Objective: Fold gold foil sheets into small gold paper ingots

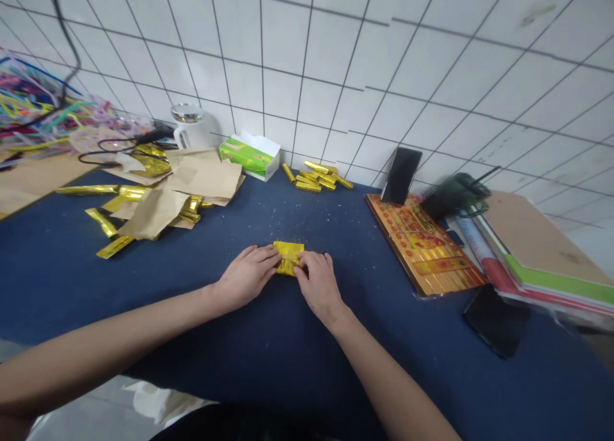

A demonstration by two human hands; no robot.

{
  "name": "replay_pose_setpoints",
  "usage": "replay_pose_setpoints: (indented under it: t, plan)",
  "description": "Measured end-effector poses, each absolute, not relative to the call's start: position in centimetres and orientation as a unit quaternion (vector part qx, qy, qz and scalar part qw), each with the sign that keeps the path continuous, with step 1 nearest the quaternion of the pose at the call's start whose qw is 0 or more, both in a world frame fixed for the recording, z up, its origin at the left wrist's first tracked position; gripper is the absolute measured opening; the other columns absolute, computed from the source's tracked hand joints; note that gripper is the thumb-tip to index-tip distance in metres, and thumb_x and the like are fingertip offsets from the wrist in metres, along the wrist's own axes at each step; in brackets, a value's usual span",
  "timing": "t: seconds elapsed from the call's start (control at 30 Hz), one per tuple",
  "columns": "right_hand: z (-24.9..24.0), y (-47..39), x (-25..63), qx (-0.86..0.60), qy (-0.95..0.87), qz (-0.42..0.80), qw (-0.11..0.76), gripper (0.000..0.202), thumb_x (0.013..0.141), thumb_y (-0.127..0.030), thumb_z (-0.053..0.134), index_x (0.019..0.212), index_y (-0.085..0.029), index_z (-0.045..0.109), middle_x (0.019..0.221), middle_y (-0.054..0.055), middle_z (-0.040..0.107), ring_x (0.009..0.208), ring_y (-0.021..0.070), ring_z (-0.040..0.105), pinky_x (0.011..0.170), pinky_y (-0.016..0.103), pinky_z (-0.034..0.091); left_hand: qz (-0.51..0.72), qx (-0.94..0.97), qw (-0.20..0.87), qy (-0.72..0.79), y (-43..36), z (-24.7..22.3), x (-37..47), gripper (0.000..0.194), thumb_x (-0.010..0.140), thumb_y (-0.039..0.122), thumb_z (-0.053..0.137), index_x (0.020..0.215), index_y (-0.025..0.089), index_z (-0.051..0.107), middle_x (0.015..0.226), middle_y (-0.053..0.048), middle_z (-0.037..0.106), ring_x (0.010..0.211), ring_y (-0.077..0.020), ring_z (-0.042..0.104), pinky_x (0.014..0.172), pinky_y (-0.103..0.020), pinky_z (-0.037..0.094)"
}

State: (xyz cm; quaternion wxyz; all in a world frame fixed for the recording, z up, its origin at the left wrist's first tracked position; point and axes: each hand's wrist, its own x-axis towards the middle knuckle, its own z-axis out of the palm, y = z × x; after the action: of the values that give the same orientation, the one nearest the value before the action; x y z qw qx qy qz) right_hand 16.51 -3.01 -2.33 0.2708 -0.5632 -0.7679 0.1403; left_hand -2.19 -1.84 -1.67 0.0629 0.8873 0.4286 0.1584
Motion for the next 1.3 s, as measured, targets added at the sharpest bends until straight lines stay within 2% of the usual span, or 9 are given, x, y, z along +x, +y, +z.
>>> replay_pose_setpoints:
  t: [0.27, 0.47, 0.67, 0.87, 1.0, 1.13, 1.3]
  plan:
    - [-2.44, -2.95, 16.47, -0.557, -0.772, 0.133, 0.276, 0.007, 0.076, -0.017, 0.049, 0.073, -0.022, 0.045, 0.097, 0.004, 0.061, 0.094, 0.0221, 0.054, 0.09, 0.048, 0.03, 0.139, 0.905, 0.014, 0.403, -2.29, -1.9, -2.26, 0.033, 0.087, 0.021, 0.034, 0.116, 0.015, 0.049, 0.119, -0.01, 0.053, 0.118, -0.0221, 0.041, 0.097, -0.04, 0.031]
    - [-2.45, -3.01, 16.46, -0.554, -0.778, 0.126, 0.269, 0.005, 0.076, -0.018, 0.047, 0.074, -0.022, 0.046, 0.097, 0.005, 0.061, 0.094, 0.0224, 0.054, 0.09, 0.048, 0.03, 0.131, 0.9, -0.004, 0.415, -2.5, -1.54, -2.08, 0.033, 0.086, 0.025, 0.038, 0.115, 0.016, 0.051, 0.121, -0.01, 0.052, 0.119, -0.0254, 0.039, 0.1, -0.045, 0.025]
    - [-2.51, -3.15, 16.35, -0.561, -0.773, 0.113, 0.274, 0.004, 0.077, -0.019, 0.046, 0.077, -0.022, 0.047, 0.1, 0.006, 0.06, 0.096, 0.0227, 0.053, 0.092, 0.049, 0.029, 0.125, 0.904, -0.017, 0.409, -2.48, -1.56, -2.13, 0.033, 0.087, 0.024, 0.037, 0.115, 0.015, 0.051, 0.129, -0.009, 0.045, 0.126, -0.025, 0.03, 0.103, -0.045, 0.021]
    - [-2.46, -3.21, 16.34, -0.564, -0.766, 0.116, 0.285, 0.009, 0.077, -0.019, 0.047, 0.085, -0.022, 0.048, 0.101, 0.007, 0.06, 0.098, 0.0235, 0.052, 0.092, 0.047, 0.031, 0.117, 0.907, -0.012, 0.404, -2.31, -1.96, -2.19, 0.034, 0.088, 0.021, 0.034, 0.118, 0.012, 0.046, 0.128, -0.012, 0.046, 0.123, -0.0223, 0.035, 0.103, -0.042, 0.021]
    - [-2.52, -3.23, 16.36, -0.567, -0.763, 0.117, 0.287, 0.016, 0.079, -0.021, 0.045, 0.094, -0.022, 0.05, 0.101, 0.008, 0.06, 0.099, 0.0245, 0.052, 0.092, 0.049, 0.031, 0.119, 0.911, -0.005, 0.395, -2.42, -1.72, -2.25, 0.04, 0.087, 0.028, 0.039, 0.126, 0.021, 0.038, 0.128, -0.011, 0.045, 0.123, -0.0245, 0.035, 0.101, -0.046, 0.022]
    - [-2.51, -3.24, 16.42, -0.569, -0.757, 0.12, 0.298, 0.019, 0.08, -0.026, 0.046, 0.098, -0.022, 0.05, 0.101, 0.008, 0.06, 0.098, 0.025, 0.052, 0.092, 0.049, 0.032, 0.118, 0.912, -0.006, 0.393, -2.55, -1.52, -2.27, 0.039, 0.086, 0.034, 0.041, 0.123, 0.023, 0.042, 0.129, -0.012, 0.044, 0.122, -0.0266, 0.036, 0.101, -0.048, 0.022]
    - [-2.17, -3.58, 16.75, -0.592, -0.722, 0.146, 0.328, 0.021, 0.076, -0.032, 0.053, 0.094, -0.021, 0.051, 0.104, 0.01, 0.058, 0.098, 0.0253, 0.052, 0.085, 0.045, 0.04, 0.117, 0.911, -0.011, 0.394, -2.62, -1.56, -2.22, 0.038, 0.085, 0.034, 0.042, 0.122, 0.021, 0.045, 0.129, -0.012, 0.044, 0.122, -0.0272, 0.036, 0.101, -0.049, 0.021]
